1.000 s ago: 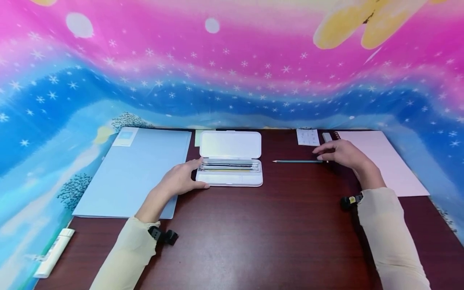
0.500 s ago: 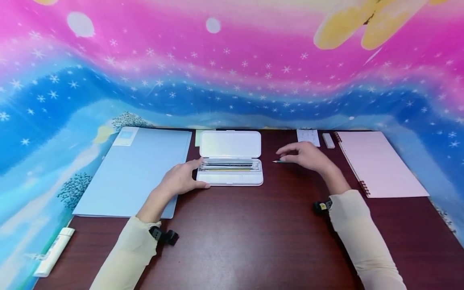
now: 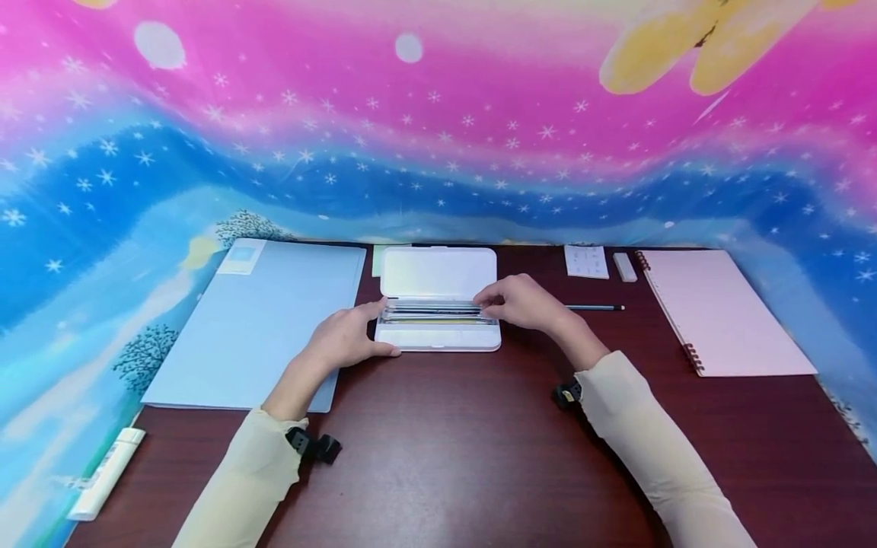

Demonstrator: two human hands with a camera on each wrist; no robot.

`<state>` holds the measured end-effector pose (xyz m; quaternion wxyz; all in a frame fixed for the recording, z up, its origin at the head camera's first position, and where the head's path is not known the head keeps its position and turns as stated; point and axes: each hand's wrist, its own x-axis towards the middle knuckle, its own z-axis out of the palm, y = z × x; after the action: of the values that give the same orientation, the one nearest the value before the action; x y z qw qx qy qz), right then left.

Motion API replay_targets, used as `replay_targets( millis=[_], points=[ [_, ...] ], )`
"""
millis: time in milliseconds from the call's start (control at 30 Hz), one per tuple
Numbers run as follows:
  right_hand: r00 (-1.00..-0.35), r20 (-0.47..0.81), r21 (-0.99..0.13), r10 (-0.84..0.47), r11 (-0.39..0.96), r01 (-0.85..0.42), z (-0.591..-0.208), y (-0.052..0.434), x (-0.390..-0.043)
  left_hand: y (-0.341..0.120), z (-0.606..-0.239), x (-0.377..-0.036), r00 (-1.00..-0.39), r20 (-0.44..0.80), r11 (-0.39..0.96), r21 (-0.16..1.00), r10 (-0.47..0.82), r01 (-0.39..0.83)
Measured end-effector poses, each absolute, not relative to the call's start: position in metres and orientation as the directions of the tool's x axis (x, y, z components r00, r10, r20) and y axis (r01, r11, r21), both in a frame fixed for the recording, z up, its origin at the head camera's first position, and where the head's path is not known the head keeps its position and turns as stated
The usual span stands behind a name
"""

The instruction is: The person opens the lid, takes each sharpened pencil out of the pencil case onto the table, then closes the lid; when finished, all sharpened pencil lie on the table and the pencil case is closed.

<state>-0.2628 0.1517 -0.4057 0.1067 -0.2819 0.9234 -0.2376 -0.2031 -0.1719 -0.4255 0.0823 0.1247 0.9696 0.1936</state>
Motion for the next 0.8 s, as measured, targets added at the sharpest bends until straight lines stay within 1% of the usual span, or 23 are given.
replay_targets(
  millis=[233,333,600,800],
  points=[
    [-0.767,-0.128,-0.429,-0.628,0.733,-0.528,-0.406,0.129,-0.260,-0.174,-0.429,-0.200,-0.958,-0.111,0.896,0.395,0.264,0.201],
    [-0.757,-0.132,-0.406,-0.640,0.731,-0.548,-0.407,0.122,-0.259,-0.176,-0.431,-0.198,-0.959,-0.119,0.899,0.394,0.256,0.192],
    [-0.758,-0.155,-0.423,-0.634,0.736,-0.529,-0.405,0.120,-0.255,-0.177,-0.432,-0.199,-0.962,-0.114,0.899,0.395,0.250,0.187],
    [-0.759,-0.147,-0.429,-0.634,0.732,-0.529,-0.403,0.126,-0.258,-0.171,-0.426,-0.205,-0.956,-0.123,0.902,0.383,0.265,0.201]
  ],
)
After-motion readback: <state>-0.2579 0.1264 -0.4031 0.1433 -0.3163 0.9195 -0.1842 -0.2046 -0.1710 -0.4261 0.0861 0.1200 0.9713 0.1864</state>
